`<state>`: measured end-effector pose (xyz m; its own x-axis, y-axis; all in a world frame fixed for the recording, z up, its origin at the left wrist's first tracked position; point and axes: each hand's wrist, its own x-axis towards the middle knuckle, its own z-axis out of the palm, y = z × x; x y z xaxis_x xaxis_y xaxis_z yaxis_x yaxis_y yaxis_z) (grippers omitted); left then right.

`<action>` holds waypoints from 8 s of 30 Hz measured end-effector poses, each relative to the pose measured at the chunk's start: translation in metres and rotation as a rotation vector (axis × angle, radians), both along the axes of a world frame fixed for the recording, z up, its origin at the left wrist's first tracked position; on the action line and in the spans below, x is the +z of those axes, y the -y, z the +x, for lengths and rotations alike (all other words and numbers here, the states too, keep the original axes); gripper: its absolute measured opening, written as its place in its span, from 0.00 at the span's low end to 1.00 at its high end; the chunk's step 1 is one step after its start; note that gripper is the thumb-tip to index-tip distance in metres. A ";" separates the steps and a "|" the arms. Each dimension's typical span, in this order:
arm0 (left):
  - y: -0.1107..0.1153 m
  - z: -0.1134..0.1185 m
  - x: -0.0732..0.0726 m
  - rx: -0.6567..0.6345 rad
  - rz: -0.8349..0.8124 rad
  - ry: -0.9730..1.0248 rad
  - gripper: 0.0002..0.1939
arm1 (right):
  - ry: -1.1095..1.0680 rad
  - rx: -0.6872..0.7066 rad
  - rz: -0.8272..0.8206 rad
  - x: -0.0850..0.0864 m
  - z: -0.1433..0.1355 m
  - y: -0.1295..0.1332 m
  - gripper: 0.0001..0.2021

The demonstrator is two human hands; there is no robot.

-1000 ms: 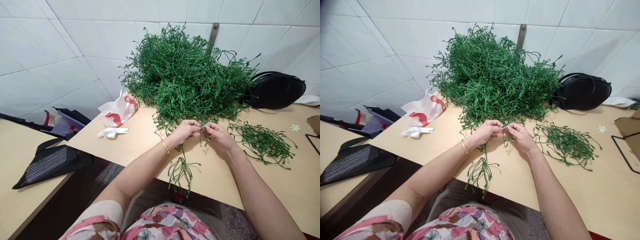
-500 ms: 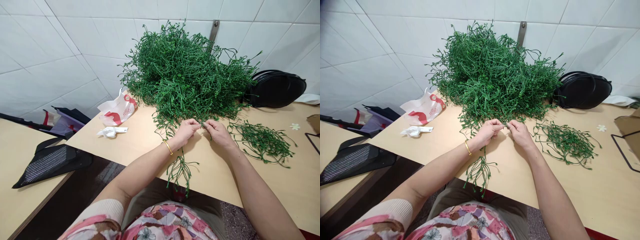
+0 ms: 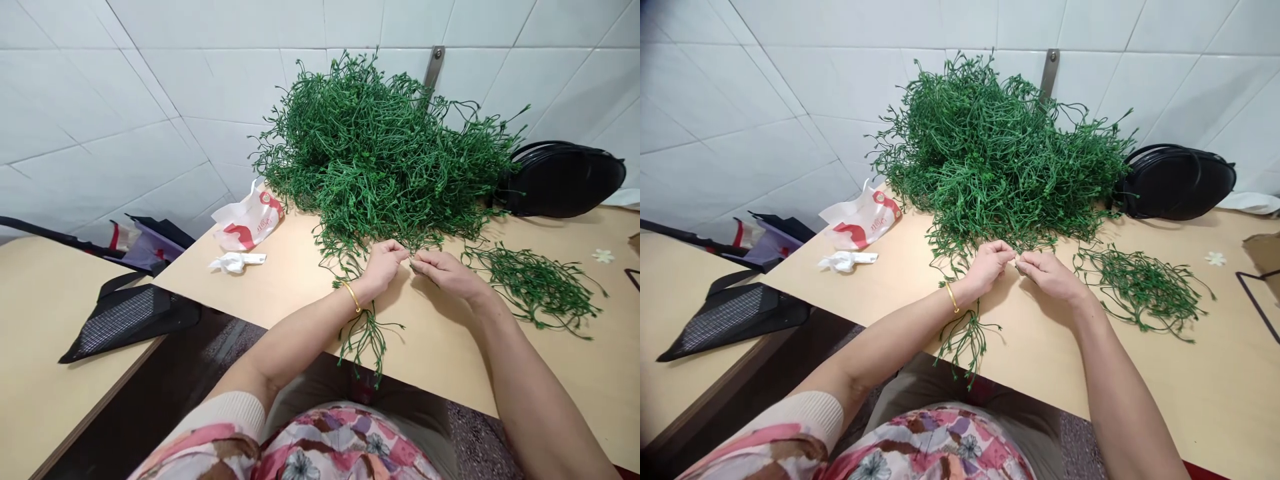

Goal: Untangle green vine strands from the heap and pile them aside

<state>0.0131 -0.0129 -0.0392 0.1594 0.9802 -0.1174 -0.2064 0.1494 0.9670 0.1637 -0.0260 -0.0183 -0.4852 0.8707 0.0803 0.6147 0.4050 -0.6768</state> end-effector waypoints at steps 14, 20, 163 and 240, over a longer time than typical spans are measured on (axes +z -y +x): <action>-0.003 0.009 -0.017 -0.013 0.309 -0.341 0.08 | 0.139 -0.020 0.018 -0.001 0.001 0.007 0.16; -0.004 0.011 -0.020 -0.002 0.348 -0.380 0.08 | 0.092 -0.074 0.012 0.002 -0.006 0.012 0.15; -0.007 -0.033 0.027 -0.231 0.079 -0.058 0.03 | -0.837 -0.249 -0.446 0.000 -0.004 0.008 0.16; -0.007 -0.027 0.015 -0.260 0.038 0.025 0.03 | -0.662 -0.461 0.084 0.005 -0.011 0.010 0.13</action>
<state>-0.0142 -0.0054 -0.0243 0.4091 0.9095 -0.0738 -0.1895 0.1638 0.9681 0.1530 -0.0360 -0.0130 0.0920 0.9497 0.2993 0.2146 0.2746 -0.9373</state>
